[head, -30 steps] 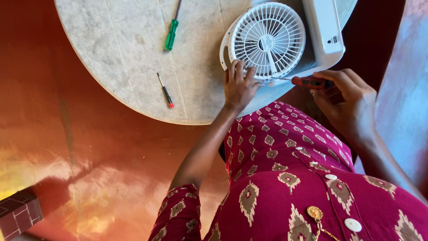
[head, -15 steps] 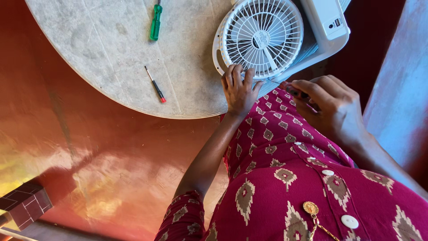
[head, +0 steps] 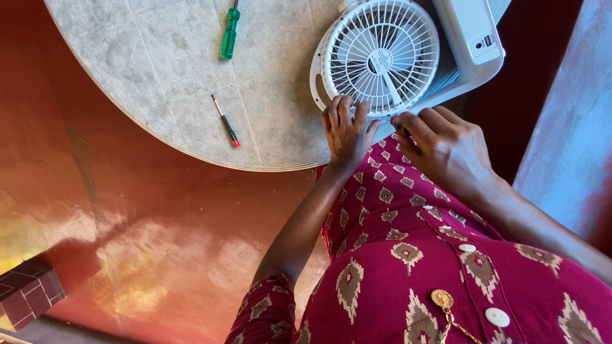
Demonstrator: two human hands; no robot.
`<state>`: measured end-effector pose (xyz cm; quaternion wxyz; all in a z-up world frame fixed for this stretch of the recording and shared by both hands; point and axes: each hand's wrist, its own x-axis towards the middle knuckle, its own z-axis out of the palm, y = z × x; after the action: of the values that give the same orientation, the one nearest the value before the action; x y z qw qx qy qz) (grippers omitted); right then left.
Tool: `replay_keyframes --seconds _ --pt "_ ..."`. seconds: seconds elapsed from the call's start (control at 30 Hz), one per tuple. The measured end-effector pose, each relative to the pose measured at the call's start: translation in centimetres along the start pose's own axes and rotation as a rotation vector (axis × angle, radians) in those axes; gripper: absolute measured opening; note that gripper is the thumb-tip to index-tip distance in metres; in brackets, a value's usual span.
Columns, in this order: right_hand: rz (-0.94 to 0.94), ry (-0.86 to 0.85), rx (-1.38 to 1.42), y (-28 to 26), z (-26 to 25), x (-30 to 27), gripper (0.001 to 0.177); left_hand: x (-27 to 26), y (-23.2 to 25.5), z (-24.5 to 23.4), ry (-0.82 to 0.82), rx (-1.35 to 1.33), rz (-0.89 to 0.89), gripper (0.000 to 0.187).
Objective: The person assembles a small white portable fan on a round table. They use a screwdriver to tighten screws on the fan's front grille and base, then rotate the fan to access and secure additional screws on the opposite side.
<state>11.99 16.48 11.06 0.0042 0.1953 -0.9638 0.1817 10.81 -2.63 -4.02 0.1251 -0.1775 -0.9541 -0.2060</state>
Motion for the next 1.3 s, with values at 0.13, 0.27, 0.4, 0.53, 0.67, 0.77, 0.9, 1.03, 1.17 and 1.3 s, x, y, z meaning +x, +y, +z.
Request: replay_keyframes --seconds 0.13,0.27,0.4,0.53,0.67,0.77,0.9,1.03,1.17,1.3 --pt "0.103 0.087 -0.069 0.1 1.0 0.7 0.051 0.1 0.1 -0.1 0.007 -0.010 0.000 0.068" --pt "0.199 -0.061 -0.217 -0.1 1.1 1.8 0.059 0.0 0.1 -0.2 0.025 -0.030 0.004 0.069" --pt "0.185 0.011 -0.150 -0.6 -0.5 1.7 0.057 -0.2 0.3 -0.2 0.020 -0.078 -0.064 0.063" --pt "0.165 0.118 -0.072 -0.6 -2.9 1.3 0.050 -1.4 0.1 0.4 0.121 -0.265 -0.184 0.055" --pt "0.176 0.156 0.237 -0.8 -4.8 1.2 0.027 -2.9 -1.2 2.3 0.292 -0.470 -0.603 0.048" --pt "0.206 0.234 0.654 0.7 -5.2 0.9 0.021 -2.0 -5.9 5.6 0.367 -0.507 -0.941 0.045" --pt "0.377 0.306 1.402 4.5 -3.8 1.1 0.018 -0.4 -10.6 8.4 0.236 -1.392 -1.060 0.034" --pt "0.472 0.328 1.800 8.3 -1.9 0.2 0.016 2.0 -11.9 8.6 0.057 -1.724 -1.115 0.021" --pt "0.576 0.356 1.753 9.0 -1.3 -0.7 0.020 5.7 -10.1 5.9 0.012 -1.830 -1.001 0.019" --pt "0.592 0.398 1.523 8.0 -2.3 -0.8 0.017 10.4 -5.3 -0.3 0.041 -1.722 -0.983 0.015"
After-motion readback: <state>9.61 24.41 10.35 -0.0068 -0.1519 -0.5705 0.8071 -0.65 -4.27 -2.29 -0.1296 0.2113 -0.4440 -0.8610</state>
